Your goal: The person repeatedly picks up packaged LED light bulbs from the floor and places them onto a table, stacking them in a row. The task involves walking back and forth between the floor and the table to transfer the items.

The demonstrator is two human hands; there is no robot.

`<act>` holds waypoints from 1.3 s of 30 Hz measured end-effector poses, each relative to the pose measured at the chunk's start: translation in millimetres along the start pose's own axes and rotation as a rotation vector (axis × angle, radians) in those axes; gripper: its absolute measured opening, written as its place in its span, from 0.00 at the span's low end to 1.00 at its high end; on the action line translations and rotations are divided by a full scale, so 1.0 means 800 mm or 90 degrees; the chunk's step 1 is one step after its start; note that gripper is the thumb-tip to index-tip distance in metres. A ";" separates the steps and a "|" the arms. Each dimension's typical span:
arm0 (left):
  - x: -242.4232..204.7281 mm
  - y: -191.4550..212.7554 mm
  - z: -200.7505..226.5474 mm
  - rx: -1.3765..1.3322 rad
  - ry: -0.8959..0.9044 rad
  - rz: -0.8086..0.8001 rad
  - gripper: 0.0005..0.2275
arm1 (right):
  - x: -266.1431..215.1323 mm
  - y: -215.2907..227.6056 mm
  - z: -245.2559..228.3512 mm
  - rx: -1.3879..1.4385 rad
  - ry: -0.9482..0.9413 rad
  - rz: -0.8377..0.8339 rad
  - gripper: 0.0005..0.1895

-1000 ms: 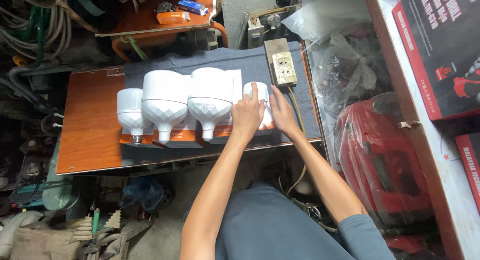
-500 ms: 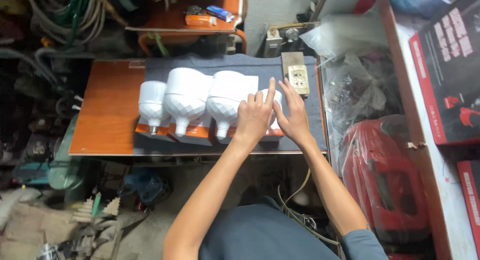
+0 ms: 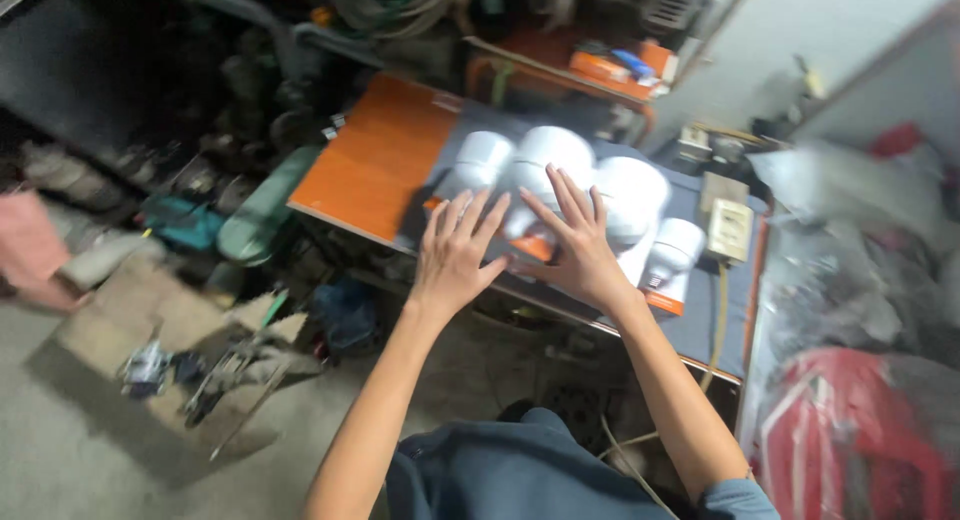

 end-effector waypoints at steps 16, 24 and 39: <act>-0.310 0.292 -0.227 0.165 0.304 0.060 0.46 | 0.186 -0.218 -0.400 0.126 0.299 -0.199 0.56; -0.481 0.387 -0.275 0.298 0.516 0.154 0.46 | 0.240 -0.340 -0.571 0.221 0.499 -0.291 0.53; -0.685 0.447 -0.216 0.590 1.022 0.221 0.48 | 0.237 -0.506 -0.841 0.457 0.886 -0.481 0.45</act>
Point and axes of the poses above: each hand's wrist, its own x-axis towards the middle knuckle, its own y-axis out of the back of the hand, z = x × y, the point moved 5 cm from there along x, towards the middle knuckle, and after that the axes turned 3 degrees about -z, right-handed, at the moved point
